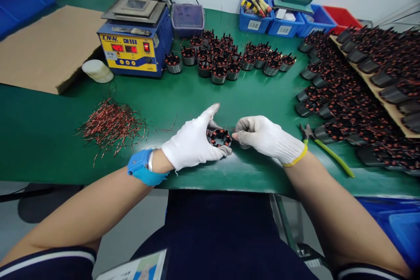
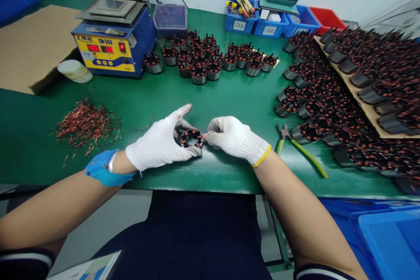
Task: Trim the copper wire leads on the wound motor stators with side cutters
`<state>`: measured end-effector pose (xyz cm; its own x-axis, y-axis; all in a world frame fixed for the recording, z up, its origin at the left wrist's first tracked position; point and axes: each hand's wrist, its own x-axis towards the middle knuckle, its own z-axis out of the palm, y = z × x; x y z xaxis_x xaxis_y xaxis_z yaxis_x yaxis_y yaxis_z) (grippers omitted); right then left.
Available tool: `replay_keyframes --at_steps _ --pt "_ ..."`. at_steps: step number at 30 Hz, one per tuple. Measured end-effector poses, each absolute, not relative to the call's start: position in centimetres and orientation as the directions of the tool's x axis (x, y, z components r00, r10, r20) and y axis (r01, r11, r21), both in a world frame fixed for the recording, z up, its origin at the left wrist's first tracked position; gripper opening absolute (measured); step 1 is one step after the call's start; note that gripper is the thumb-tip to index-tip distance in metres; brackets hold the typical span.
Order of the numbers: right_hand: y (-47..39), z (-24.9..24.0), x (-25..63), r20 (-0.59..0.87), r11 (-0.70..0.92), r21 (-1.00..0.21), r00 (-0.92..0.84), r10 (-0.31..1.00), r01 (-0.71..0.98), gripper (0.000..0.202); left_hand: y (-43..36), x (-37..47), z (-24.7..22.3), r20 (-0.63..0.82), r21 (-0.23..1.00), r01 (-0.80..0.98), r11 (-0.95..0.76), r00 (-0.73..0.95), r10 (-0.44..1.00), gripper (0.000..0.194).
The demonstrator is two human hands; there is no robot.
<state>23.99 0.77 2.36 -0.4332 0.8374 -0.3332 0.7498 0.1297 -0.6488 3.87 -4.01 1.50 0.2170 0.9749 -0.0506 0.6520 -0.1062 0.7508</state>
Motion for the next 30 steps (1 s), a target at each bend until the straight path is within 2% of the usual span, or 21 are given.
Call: replay_keyframes --at_steps 6,8,9,11,13,15,17,19,21,23,30 --pt "-0.8 2.7 25.3 -0.353 0.075 -0.481 -0.271 0.895 0.874 0.026 -4.2 4.1 1.7 -0.037 0.721 0.682 -0.123 0.215 0.976 0.099" --pt "-1.8 2.7 26.0 -0.305 0.076 -0.373 -0.199 0.931 0.925 0.026 -4.2 4.0 1.7 -0.046 0.694 0.707 -0.137 0.234 0.971 0.098" --pt "-2.4 2.8 26.4 -0.231 0.07 -0.306 -0.145 0.962 0.949 0.026 -4.2 3.9 1.7 -0.05 0.67 0.725 -0.158 0.256 0.965 0.099" --pt "-3.9 3.1 27.0 0.05 0.07 -0.249 -0.06 0.997 0.966 0.026 -4.2 3.7 1.7 -0.057 0.61 0.765 -0.205 0.301 0.952 0.101" --pt "-5.3 3.6 27.0 0.342 0.222 -0.315 -0.108 0.933 0.923 0.025 -4.1 3.5 1.6 -0.066 0.562 0.793 -0.234 0.325 0.943 0.103" --pt "-5.9 4.2 26.3 0.464 0.437 -0.393 -0.236 0.854 0.809 0.029 -4.1 3.4 1.6 -0.068 0.554 0.797 -0.241 0.331 0.941 0.104" --pt "-5.2 4.5 25.1 0.399 0.488 -0.43 -0.325 0.857 0.759 0.041 -4.1 3.3 1.5 -0.061 0.56 0.79 -0.25 0.34 0.938 0.105" --pt "-3.3 4.2 23.9 0.219 0.417 -0.442 -0.355 0.909 0.794 0.044 -4.1 3.3 1.4 -0.057 0.563 0.786 -0.256 0.346 0.937 0.107" --pt "-1.3 3.5 23.3 0.011 0.386 -0.495 -0.439 0.898 0.778 0.033 -4.0 3.3 1.5 -0.067 0.566 0.785 -0.252 0.349 0.935 0.108" --pt "0.2 2.7 23.4 -0.119 0.353 -0.572 -0.501 0.857 0.74 0.027 -3.9 3.3 1.5 -0.077 0.565 0.785 -0.254 0.357 0.931 0.107" --pt "0.2 1.5 24.8 -0.181 0.186 -0.709 -0.431 0.884 0.68 0.028 -3.7 3.1 1.6 -0.054 0.577 0.762 -0.294 0.394 0.918 0.095"
